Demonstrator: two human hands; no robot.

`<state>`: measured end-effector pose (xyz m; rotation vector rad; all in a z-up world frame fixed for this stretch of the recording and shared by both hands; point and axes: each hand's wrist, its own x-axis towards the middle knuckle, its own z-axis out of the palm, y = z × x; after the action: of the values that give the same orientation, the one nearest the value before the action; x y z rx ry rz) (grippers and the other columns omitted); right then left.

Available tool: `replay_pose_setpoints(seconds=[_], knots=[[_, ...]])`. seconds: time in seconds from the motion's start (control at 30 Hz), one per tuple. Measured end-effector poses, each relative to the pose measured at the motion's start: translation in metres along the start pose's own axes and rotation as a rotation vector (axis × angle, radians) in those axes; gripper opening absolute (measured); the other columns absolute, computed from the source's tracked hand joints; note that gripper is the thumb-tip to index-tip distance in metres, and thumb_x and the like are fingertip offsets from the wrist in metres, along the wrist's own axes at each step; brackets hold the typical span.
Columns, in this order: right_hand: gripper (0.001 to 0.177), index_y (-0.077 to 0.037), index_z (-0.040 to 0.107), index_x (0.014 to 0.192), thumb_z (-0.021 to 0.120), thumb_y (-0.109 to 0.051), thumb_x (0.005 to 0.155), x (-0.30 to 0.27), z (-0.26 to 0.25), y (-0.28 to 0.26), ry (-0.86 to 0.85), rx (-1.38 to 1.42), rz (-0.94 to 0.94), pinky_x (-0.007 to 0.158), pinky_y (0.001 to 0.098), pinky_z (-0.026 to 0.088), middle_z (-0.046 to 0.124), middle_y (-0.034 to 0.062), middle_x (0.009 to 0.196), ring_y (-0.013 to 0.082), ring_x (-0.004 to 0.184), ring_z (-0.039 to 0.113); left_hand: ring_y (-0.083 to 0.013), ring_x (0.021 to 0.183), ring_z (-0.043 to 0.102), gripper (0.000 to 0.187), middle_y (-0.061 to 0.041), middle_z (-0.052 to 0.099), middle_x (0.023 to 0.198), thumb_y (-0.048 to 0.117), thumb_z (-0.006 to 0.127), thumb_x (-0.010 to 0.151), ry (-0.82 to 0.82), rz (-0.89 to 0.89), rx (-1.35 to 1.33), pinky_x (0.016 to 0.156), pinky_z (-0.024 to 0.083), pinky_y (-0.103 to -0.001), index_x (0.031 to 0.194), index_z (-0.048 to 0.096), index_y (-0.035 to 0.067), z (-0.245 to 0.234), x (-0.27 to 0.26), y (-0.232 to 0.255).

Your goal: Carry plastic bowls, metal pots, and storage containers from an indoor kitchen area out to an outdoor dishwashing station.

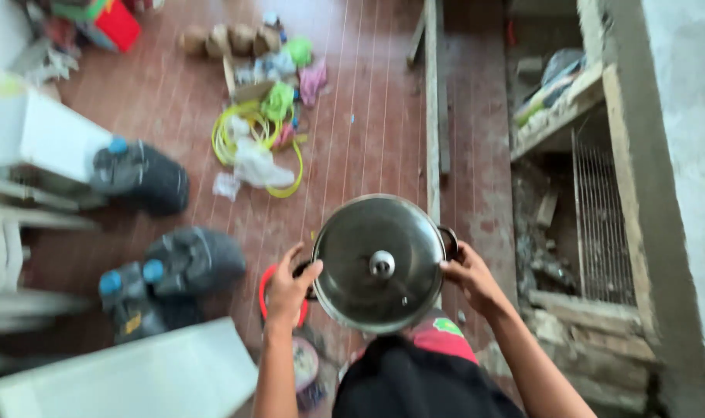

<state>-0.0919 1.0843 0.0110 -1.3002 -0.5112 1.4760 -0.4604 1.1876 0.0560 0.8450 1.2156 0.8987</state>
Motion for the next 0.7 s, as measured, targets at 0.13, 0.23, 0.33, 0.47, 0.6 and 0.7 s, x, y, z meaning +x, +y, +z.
replay_pose_setpoints(seconds=[0.13,0.23,0.33,0.47,0.6,0.7], knots=[[0.037,-0.008,0.055,0.125,0.071,-0.009,0.092,0.06,0.017,-0.033,-0.04,-0.031,-0.041,0.091,0.035,0.052,0.063,0.0044,0.11,0.0144,0.101,0.062,-0.0129,0.078,0.064,0.072,-0.008,0.068,0.102,0.015,0.081,0.081,0.003,-0.03,-0.033,0.06,0.054,-0.03,0.145,0.051,0.004,0.0,0.066,0.031],[0.036,-0.006,0.054,0.124,0.07,-0.01,0.092,0.105,0.024,-0.059,-0.069,-0.049,-0.04,0.09,0.0333,0.053,0.065,0.0043,0.11,0.0134,0.101,0.063,-0.0122,0.079,0.066,0.07,-0.008,0.069,0.103,0.017,0.081,0.082,0.039,-0.042,-0.027,0.064,0.056,-0.029,0.144,0.054,0.003,0.01,0.109,0.041],[0.038,-0.006,0.055,0.125,0.071,-0.009,0.09,0.166,0.024,-0.074,-0.075,-0.057,-0.047,0.088,0.0319,0.053,0.066,0.0016,0.111,0.0123,0.101,0.063,-0.0107,0.08,0.067,0.068,-0.007,0.07,0.104,0.014,0.081,0.082,0.033,-0.067,-0.079,0.065,0.057,-0.029,0.142,0.053,0.004,0.012,0.168,0.031],[0.039,-0.006,0.057,0.128,0.072,-0.01,0.092,0.261,0.013,-0.1,-0.119,-0.085,-0.013,0.087,0.0322,0.052,0.065,0.0031,0.108,0.0124,0.098,0.061,-0.0076,0.084,0.068,0.057,0.001,0.073,0.11,0.016,0.077,0.083,0.078,-0.126,-0.11,0.066,0.058,-0.028,0.136,0.059,0.003,0.037,0.242,0.049],[0.038,-0.005,0.056,0.126,0.071,-0.011,0.092,0.366,0.008,-0.157,-0.147,-0.126,-0.035,0.088,0.032,0.052,0.066,0.0028,0.109,0.0128,0.1,0.062,-0.0091,0.081,0.063,0.045,-0.001,0.071,0.101,0.015,0.075,0.091,0.051,0.01,-0.159,0.069,0.055,-0.027,0.132,0.068,0.0,0.068,0.336,0.057],[0.039,-0.004,0.057,0.127,0.072,-0.011,0.092,0.438,-0.003,-0.203,-0.154,-0.232,-0.049,0.087,0.0314,0.05,0.063,0.0015,0.109,0.0119,0.1,0.059,-0.0075,0.083,0.065,0.04,0.0,0.072,0.101,0.012,0.074,0.091,0.097,0.022,-0.095,0.072,0.055,-0.025,0.129,0.068,0.0,0.1,0.387,0.09]])
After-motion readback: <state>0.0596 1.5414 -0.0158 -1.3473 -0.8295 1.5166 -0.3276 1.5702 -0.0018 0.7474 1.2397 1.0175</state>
